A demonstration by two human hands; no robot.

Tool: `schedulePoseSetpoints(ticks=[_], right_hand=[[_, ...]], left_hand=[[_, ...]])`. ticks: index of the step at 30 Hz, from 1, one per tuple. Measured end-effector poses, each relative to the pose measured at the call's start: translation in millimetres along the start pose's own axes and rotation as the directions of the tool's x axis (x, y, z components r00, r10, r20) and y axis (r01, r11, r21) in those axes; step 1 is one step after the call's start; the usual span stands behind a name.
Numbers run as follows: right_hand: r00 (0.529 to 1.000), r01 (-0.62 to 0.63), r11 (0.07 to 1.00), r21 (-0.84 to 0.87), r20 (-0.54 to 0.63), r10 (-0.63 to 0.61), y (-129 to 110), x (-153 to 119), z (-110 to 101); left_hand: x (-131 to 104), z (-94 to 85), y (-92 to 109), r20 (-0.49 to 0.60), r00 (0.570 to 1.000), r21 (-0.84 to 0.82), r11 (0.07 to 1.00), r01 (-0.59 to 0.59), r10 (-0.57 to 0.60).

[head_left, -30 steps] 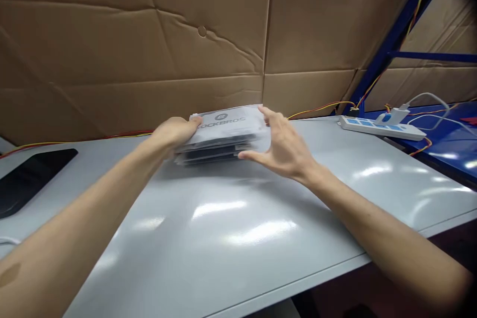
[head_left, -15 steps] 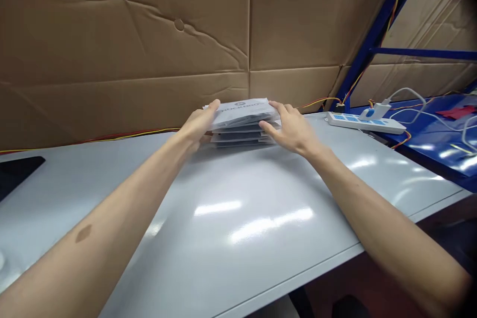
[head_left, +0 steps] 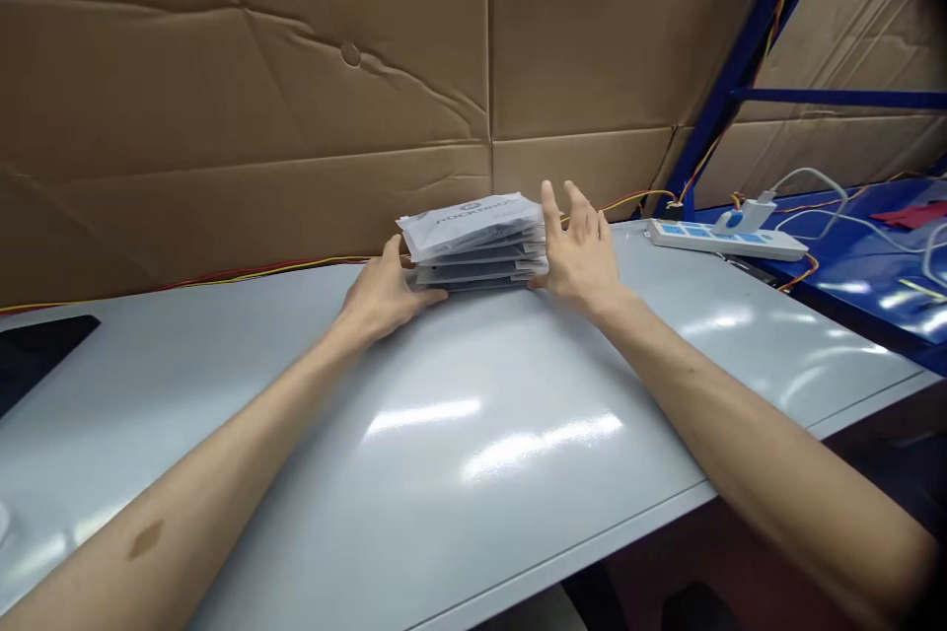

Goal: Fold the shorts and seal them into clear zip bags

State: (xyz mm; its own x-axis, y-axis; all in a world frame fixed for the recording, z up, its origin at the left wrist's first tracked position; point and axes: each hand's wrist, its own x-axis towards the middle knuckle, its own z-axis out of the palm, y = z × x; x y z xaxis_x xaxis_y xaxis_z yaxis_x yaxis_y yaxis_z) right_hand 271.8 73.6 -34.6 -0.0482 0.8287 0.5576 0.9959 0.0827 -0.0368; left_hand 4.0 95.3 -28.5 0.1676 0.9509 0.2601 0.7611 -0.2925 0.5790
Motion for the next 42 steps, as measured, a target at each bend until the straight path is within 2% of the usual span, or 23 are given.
schedulePoseSetpoints(ticks=[5,10,13,16,20,23,26,29,31,35,38,42], right_hand=[[0.998,-0.061,0.998,-0.004,0.007,0.061,3.6,2.5,3.4],[0.99,-0.128,0.991,-0.05,0.05,0.131,4.7,4.6,-0.5],[0.987,-0.137,0.989,-0.061,0.074,0.142,6.8,5.7,-4.3],[0.992,-0.115,0.993,-0.022,0.057,0.116,10.1,5.9,-6.9],[0.999,-0.031,0.996,0.082,0.016,0.03,11.2,4.5,-10.5],[1.0,-0.008,0.995,0.102,0.017,0.007,7.3,3.2,-16.3],[1.0,-0.01,0.994,0.109,0.013,0.008,2.4,2.9,-22.4],[1.0,-0.018,0.993,0.118,-0.002,0.018,0.8,4.1,-24.3],[1.0,-0.015,0.992,0.123,-0.02,0.018,1.9,5.1,-23.5],[0.995,0.041,0.99,0.132,-0.098,-0.028,1.7,4.8,-24.6],[0.979,0.146,0.978,0.149,-0.161,-0.122,-7.9,1.4,-29.5],[0.923,0.339,0.923,0.183,-0.254,-0.289,-33.6,-7.6,-32.9]], left_hand=[[11.9,11.3,3.2,0.02,0.999,0.116,0.993,-0.033,0.031],[18.0,24.2,9.7,-0.005,1.0,0.079,0.997,-0.017,0.018],[16.1,24.3,10.8,0.009,1.0,0.045,0.999,0.002,-0.003],[9.0,14.6,10.8,0.068,0.998,0.012,1.0,0.01,-0.01],[-7.4,-8.0,2.7,0.146,0.989,0.016,1.0,-0.006,0.004],[-23.2,-25.0,-17.3,0.115,0.993,0.144,0.989,-0.02,0.003],[-40.8,-39.4,-47.1,0.071,0.997,0.281,0.959,-0.045,0.026],[-56.5,-50.5,-72.4,0.056,0.997,0.338,0.939,-0.068,0.052],[-63.1,-56.0,-80.2,0.057,0.997,0.347,0.935,-0.069,0.052],[-66.2,-62.8,-76.9,0.019,0.999,0.33,0.943,-0.049,0.046],[-65.7,-66.0,-71.3,-0.009,0.999,0.327,0.944,-0.045,0.051],[-67.7,-69.2,-64.3,-0.078,0.996,0.325,0.946,-0.007,0.034]])
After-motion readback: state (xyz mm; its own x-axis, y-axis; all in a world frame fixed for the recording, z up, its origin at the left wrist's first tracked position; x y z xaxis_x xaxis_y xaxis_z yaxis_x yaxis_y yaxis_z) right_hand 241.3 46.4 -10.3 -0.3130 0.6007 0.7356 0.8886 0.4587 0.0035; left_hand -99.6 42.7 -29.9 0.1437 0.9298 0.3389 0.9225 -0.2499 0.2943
